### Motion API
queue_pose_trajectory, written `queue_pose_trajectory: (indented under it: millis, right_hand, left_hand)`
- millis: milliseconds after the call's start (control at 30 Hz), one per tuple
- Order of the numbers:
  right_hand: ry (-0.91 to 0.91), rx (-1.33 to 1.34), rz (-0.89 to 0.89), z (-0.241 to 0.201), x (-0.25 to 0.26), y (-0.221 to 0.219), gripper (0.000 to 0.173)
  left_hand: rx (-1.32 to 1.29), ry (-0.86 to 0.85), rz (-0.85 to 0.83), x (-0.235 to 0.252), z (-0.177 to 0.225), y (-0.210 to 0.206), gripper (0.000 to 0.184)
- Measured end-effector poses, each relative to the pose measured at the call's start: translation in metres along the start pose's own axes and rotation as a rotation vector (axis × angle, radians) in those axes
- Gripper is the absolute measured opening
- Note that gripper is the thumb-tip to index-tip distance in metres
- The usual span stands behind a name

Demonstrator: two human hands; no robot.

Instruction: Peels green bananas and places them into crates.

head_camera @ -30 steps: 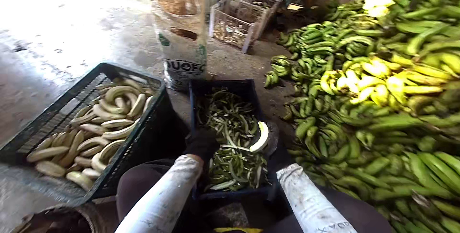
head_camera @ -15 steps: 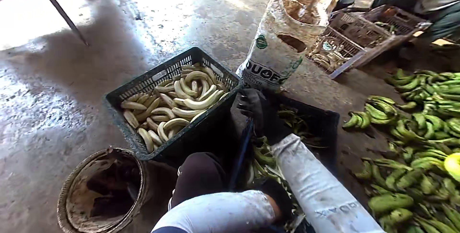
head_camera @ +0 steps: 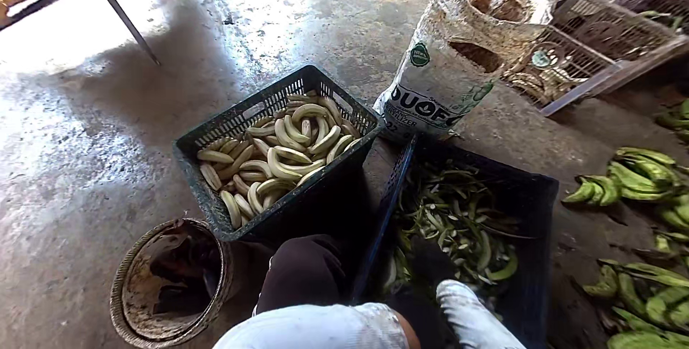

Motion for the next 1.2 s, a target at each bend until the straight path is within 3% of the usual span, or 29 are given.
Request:
queue_pose_trajectory:
  millis: [67,200,267,333,400,500,567,633,667,767,867,1033,1100,1200]
  right_hand:
    - [0.014,-0.015,-0.012,0.001,0.003,-0.004,0.061]
    - [0.056,0.035,0.010,0.010,0.012,-0.010,0.055]
    - [0.042,0.103,-0.014,0.016,0.006,0.003,0.054]
    - [0.047,0.233,-0.034,0.026,-0.006,0.016,0.060]
    - [0.037,0.540,0.017,0.046,-0.026,0.033,0.061]
    - [-0.011,1.115,0.113,0.075,-0.083,0.065,0.055]
    - [0.050,1.470,0.187,0.085,-0.122,0.087,0.039]
    - [0.192,1.878,0.146,0.083,-0.137,0.099,0.026]
    - [0.205,1.944,0.140,0.080,-0.139,0.102,0.022]
    - [0.012,1.718,0.203,0.078,-0.125,0.091,0.023]
    - [-0.134,1.452,0.230,0.073,-0.121,0.076,0.040]
    - [-0.157,1.435,0.233,0.069,-0.129,0.067,0.050]
    - [-0.146,1.412,0.236,0.075,-0.136,0.067,0.052]
    - [-0.148,1.365,0.264,0.094,-0.148,0.067,0.053]
  left_hand:
    - [-0.115,0.121,0.126,-0.037,-0.027,0.034,0.036]
    - [-0.403,0.332,0.667,-0.122,-0.143,0.102,0.043]
    - [-0.607,0.485,0.946,-0.157,-0.220,0.110,0.042]
    - [-0.662,0.705,1.141,-0.173,-0.301,0.093,0.051]
    - [-0.711,0.925,1.199,-0.173,-0.366,0.068,0.057]
    - [-0.763,1.131,1.168,-0.153,-0.411,0.044,0.067]
    - [-0.703,1.123,1.164,-0.140,-0.417,0.041,0.063]
    - [-0.661,1.097,1.144,-0.135,-0.418,0.041,0.052]
    - [-0.676,1.112,1.130,-0.135,-0.420,0.039,0.048]
    - [-0.697,1.162,1.100,-0.156,-0.435,0.038,0.053]
    - [-0.577,1.182,1.102,-0.214,-0.423,0.054,0.051]
    - [-0.481,1.273,1.090,-0.266,-0.425,0.056,0.057]
    - [-0.382,1.206,1.075,-0.262,-0.396,0.077,0.051]
    - [-0.169,0.911,1.014,-0.227,-0.288,0.128,0.034]
Point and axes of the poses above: each hand's wrist, its own x-axis towards the middle knuckle, its own y-axis out of the back of the hand, z = x × y, the point moved 8 cm from there along x, towards the middle knuckle, and after that the axes turned 9 degrees about z, right-handed, at the moved point
